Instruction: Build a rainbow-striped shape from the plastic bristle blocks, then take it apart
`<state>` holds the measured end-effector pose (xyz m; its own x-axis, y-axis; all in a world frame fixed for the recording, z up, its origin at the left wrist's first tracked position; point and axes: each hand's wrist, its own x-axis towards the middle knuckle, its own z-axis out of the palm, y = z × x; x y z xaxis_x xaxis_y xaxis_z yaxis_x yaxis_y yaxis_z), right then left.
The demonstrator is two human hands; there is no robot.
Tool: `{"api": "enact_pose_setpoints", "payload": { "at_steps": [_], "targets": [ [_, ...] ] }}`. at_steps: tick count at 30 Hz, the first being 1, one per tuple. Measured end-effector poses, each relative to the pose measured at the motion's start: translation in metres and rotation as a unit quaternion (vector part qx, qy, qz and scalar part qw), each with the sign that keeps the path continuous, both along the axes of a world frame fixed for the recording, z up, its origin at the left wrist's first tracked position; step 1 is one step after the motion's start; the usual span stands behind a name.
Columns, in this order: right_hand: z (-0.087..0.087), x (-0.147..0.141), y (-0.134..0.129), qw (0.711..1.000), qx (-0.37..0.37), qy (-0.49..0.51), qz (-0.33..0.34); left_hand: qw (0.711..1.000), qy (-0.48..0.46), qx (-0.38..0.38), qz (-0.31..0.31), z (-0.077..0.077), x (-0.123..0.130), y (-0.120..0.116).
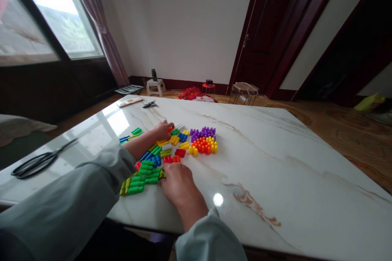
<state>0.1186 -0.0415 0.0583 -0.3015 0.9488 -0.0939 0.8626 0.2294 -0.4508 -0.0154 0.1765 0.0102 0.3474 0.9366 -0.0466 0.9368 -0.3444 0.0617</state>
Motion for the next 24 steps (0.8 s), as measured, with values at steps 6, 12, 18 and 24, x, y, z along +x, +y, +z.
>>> {"api": "enact_pose_setpoints", "payload": {
  "at_steps": [6, 12, 18, 24],
  "targets": [
    [0.0, 0.002, 0.001, 1.0, 0.012, 0.008, -0.001, 0.998, -0.036, 0.054, 0.025, 0.008, 0.0, -0.01],
    [-0.004, 0.012, 0.012, 0.995, 0.039, 0.027, -0.09, 0.92, -0.369, 0.094, 0.087, 0.05, 0.006, -0.048],
    [-0.002, 0.02, 0.02, 0.926, 0.083, 0.304, -0.208, 0.582, -0.747, -0.259, 0.19, 0.067, 0.022, -0.138],
    [0.004, 0.022, 0.015, 0.835, 0.01, 0.501, -0.226, 0.495, -0.789, -0.293, 0.215, 0.053, 0.032, -0.19]
  ]
}}
